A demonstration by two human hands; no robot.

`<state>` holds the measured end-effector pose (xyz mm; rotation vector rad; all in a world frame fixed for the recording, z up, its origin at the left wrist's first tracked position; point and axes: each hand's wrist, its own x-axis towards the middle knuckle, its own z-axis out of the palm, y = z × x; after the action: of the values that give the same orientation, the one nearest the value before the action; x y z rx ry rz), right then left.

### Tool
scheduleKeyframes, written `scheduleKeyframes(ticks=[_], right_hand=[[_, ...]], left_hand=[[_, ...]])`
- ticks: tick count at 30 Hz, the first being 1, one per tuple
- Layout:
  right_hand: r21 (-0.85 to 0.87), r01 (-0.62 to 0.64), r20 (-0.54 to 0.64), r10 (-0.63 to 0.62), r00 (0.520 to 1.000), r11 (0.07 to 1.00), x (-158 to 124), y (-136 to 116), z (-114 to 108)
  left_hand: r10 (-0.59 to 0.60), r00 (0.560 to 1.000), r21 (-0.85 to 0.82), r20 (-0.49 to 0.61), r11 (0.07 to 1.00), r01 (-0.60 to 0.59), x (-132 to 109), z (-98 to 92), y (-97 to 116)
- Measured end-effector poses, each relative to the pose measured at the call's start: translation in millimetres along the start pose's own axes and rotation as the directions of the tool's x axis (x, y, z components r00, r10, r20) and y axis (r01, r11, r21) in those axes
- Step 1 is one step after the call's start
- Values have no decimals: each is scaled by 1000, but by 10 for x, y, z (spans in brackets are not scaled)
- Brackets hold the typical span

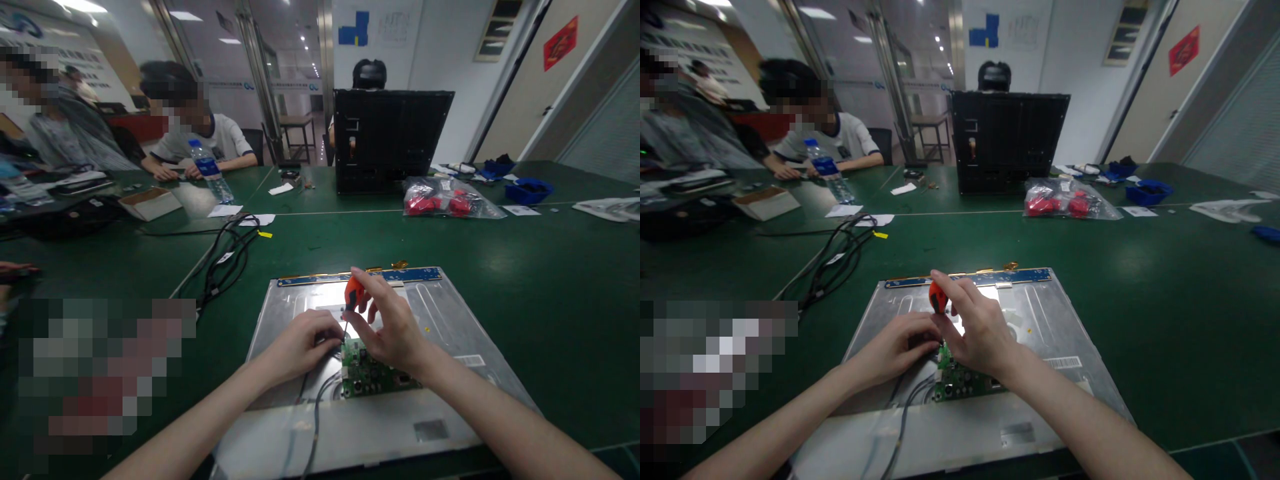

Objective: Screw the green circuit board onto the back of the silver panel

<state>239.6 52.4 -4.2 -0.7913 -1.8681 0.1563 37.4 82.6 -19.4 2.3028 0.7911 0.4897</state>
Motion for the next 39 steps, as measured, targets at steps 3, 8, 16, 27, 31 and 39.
scheduleKeyframes(ticks=[3, 8, 16, 27, 31, 39], right_hand=[[35, -4, -16, 5, 1000, 999, -15, -4, 11], [49, -11, -40, 13, 999, 999, -12, -2, 16], [13, 20, -54, -20, 998, 1000, 16, 40, 1], [-2, 11, -37, -11, 999, 1000, -9, -5, 6], [12, -12, -39, 12, 999, 1000, -8, -10, 5], [-20, 21, -47, -22, 999, 1000, -1, 8, -7]], left_hand=[[4, 1000, 5, 18, 1000, -4, 6, -9, 9], [9, 1000, 20, 7, 1000, -9, 3, -8, 3], [27, 1000, 4, -11, 1000, -27, -2, 14, -35], [17, 1000, -2, 7, 1000, -17, 0, 0, -23], [23, 1000, -8, 4, 1000, -23, 16, -9, -15], [16, 1000, -7, -2, 1000, -16, 4, -12, 5]])
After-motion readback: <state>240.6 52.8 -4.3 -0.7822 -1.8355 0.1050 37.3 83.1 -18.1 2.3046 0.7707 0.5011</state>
